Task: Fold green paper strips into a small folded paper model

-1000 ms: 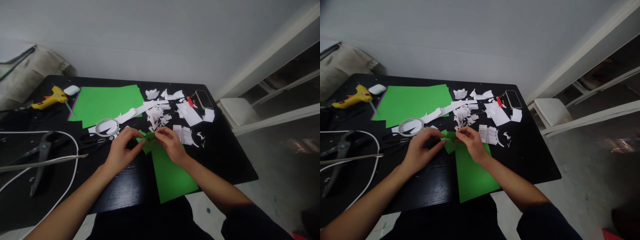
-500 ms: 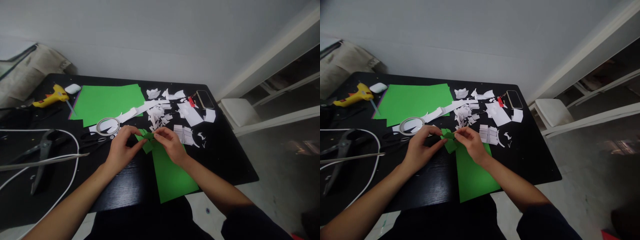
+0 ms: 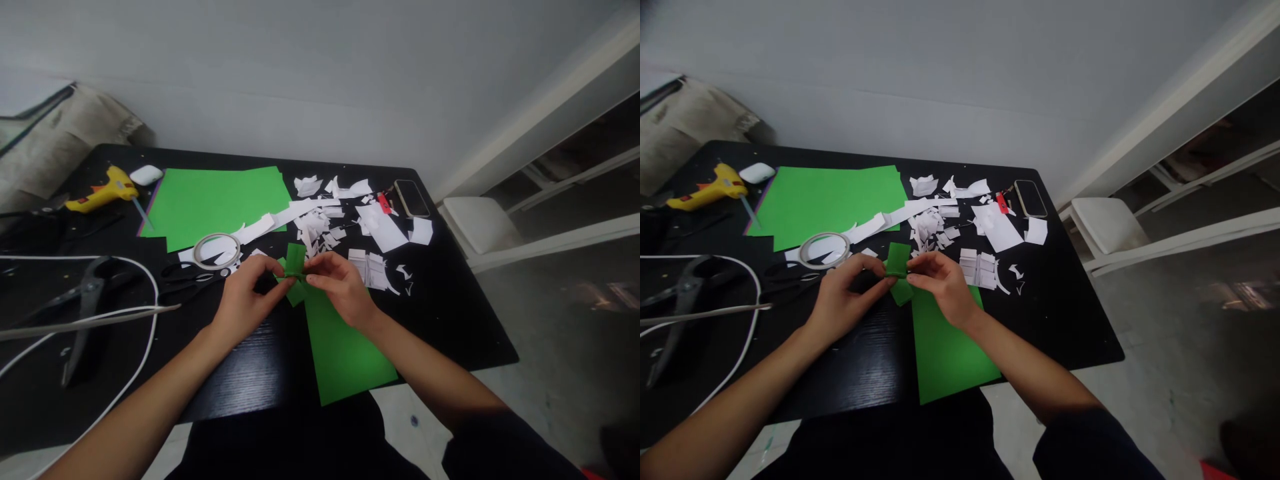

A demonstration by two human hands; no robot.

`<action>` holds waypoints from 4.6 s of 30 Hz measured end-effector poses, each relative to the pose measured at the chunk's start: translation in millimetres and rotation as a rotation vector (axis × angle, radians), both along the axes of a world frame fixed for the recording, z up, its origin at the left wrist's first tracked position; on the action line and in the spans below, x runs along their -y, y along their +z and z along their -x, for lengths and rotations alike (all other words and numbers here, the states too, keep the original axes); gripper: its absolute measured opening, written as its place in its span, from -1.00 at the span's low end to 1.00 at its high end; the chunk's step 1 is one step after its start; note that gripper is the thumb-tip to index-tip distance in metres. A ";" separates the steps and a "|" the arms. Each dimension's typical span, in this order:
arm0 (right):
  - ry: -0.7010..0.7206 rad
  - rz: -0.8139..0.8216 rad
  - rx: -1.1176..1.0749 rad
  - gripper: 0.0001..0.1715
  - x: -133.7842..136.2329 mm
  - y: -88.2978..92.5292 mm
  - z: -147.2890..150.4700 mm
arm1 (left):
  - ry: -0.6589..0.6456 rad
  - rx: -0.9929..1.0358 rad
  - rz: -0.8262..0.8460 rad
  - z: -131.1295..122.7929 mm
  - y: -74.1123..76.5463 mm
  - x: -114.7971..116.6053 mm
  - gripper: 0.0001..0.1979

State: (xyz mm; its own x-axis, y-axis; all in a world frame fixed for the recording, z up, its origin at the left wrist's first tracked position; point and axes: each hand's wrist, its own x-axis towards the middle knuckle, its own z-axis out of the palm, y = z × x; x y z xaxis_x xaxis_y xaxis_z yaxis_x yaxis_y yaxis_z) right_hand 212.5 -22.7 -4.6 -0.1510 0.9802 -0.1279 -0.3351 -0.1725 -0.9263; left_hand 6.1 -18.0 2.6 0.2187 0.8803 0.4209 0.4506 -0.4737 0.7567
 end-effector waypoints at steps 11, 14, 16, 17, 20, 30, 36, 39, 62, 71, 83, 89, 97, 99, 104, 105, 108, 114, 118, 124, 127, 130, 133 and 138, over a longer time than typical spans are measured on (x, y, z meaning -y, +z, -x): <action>0.053 0.004 -0.006 -0.46 1.9 3.7 1.0 | 0.013 0.020 0.057 -0.8 -3.6 2.1 -0.82; 0.093 -0.060 0.082 -0.62 5.2 7.1 2.8 | 0.015 0.019 0.052 -0.2 -5.0 2.7 -0.79; 0.089 -0.118 0.130 -0.65 7.2 8.1 4.2 | 0.010 0.020 0.051 0.1 -5.1 3.1 -0.79; 0.075 -0.143 0.156 -0.66 7.9 7.9 4.8 | 0.004 0.021 0.050 0.2 -4.8 3.3 -0.79; 0.020 -0.191 0.241 -0.72 8.9 5.3 5.6 | -0.008 0.011 0.053 0.2 -3.3 3.7 -0.78; 0.006 -0.139 0.196 -0.76 5.6 6.2 3.8 | -0.014 0.361 0.439 -5.9 -1.1 -0.9 -0.40; 0.038 -0.090 0.183 -0.74 6.0 6.3 5.0 | -0.074 0.595 0.603 -7.1 2.4 -3.2 -0.45; 0.099 -0.094 0.183 -0.66 6.4 5.2 5.9 | -0.086 0.641 0.601 -6.3 4.7 -3.0 -0.43; 0.067 -0.044 0.166 -0.77 7.2 10.4 6.1 | -0.147 0.382 0.493 -6.2 7.5 2.2 -0.95; 0.119 -0.059 0.138 -0.88 8.2 14.3 2.7 | -0.163 0.405 0.507 -5.3 17.7 0.9 -0.90; -0.020 -0.152 0.258 -0.71 11.2 9.8 6.5 | -0.082 0.288 0.390 -8.2 5.5 5.4 -0.81; 0.012 -0.152 0.262 -0.77 11.5 12.6 7.1 | -0.090 0.230 0.341 -7.6 6.8 4.3 -0.90; -0.010 -0.206 0.343 -0.82 13.1 9.3 7.2 | -0.108 0.155 0.307 -6.4 8.4 5.8 -0.87; -0.004 -0.209 0.345 -0.81 13.8 8.8 7.5 | -0.104 0.137 0.291 -5.8 8.0 6.5 -0.88; 0.029 -0.155 0.338 -0.75 12.9 9.2 8.3 | -0.083 0.144 0.267 -4.7 8.0 7.3 -0.87; 0.036 -0.148 0.333 -0.74 12.7 9.3 8.3 | -0.079 0.147 0.269 -4.4 8.0 6.9 -0.86; 0.031 -0.159 0.327 -0.75 12.6 9.1 7.8 | -0.066 0.120 0.263 -3.5 7.5 5.7 -0.83; -0.024 -0.248 0.404 -0.80 14.9 7.7 7.6 | -0.050 0.088 0.227 -4.0 8.6 5.6 -0.84; -0.030 -0.243 0.380 -0.77 15.9 6.3 9.3 | -0.025 0.106 0.196 -4.3 9.6 6.9 -0.88; -0.030 -0.199 0.340 -0.78 16.1 5.7 10.5 | -0.024 0.124 0.177 -3.3 9.6 8.1 -0.90; -0.035 -0.212 0.333 -0.83 16.1 7.7 10.1 | -0.038 0.127 0.178 -3.6 10.5 8.3 -0.89; -0.025 -0.208 0.324 -0.86 16.2 10.2 9.7 | -0.053 0.120 0.188 -3.6 11.1 8.4 -0.88; -0.016 -0.201 0.319 -0.88 16.2 12.1 9.2 | -0.067 0.116 0.199 -3.1 10.5 8.3 -0.87; -0.015 -0.206 0.322 -0.90 15.4 12.8 8.7 | -0.094 0.130 0.204 -3.1 8.6 7.0 -0.88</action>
State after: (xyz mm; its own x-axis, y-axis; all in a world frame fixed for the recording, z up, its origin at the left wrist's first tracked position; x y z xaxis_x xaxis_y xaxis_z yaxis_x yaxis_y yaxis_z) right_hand 203.7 -38.1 8.2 -0.1208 0.9921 0.0339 -0.0222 0.0314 -0.9993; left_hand 9.3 -25.0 11.3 0.2595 0.9282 0.2665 0.3040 -0.3405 0.8897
